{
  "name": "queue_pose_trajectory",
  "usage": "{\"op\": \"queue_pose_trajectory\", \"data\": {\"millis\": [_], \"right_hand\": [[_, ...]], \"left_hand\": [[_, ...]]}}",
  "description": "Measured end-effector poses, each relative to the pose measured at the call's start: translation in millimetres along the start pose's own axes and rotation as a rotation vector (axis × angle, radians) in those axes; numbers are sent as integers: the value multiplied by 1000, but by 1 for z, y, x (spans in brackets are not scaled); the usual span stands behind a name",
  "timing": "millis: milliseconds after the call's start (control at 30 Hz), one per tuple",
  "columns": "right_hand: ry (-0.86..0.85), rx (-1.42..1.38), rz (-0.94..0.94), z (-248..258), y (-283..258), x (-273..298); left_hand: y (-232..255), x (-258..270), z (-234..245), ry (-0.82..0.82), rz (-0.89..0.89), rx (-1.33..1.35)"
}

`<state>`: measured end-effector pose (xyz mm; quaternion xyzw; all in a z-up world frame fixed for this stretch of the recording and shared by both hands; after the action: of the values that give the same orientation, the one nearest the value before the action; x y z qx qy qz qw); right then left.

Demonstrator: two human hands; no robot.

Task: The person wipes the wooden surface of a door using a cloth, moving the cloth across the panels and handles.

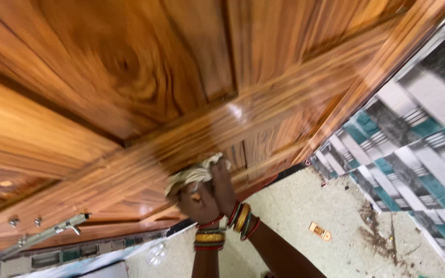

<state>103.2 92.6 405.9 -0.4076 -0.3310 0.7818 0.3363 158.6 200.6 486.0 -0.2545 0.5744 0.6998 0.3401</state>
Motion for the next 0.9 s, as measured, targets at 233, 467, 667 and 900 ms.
{"op": "queue_pose_trajectory", "data": {"millis": [233, 467, 667, 900], "right_hand": [[138, -87, 4, 67, 27, -64], [475, 55, -145, 56, 144, 6], [492, -296, -305, 125, 41, -57], [477, -5, 311, 142, -180, -127]], "left_hand": [[69, -65, -73, -407, -114, 82], [35, 75, -145, -696, -312, -208], [42, 16, -88, -515, -410, -348], [78, -158, 21, 9, -159, -566]]}}
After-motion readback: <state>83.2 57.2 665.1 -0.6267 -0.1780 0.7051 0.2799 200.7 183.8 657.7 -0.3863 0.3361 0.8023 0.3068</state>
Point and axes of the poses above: each hand's wrist, its own x-axis away from the middle knuckle, its own z-axis out of the back of the hand, y = z × x, the point moved 8 cm from there along -x, towards the middle knuckle
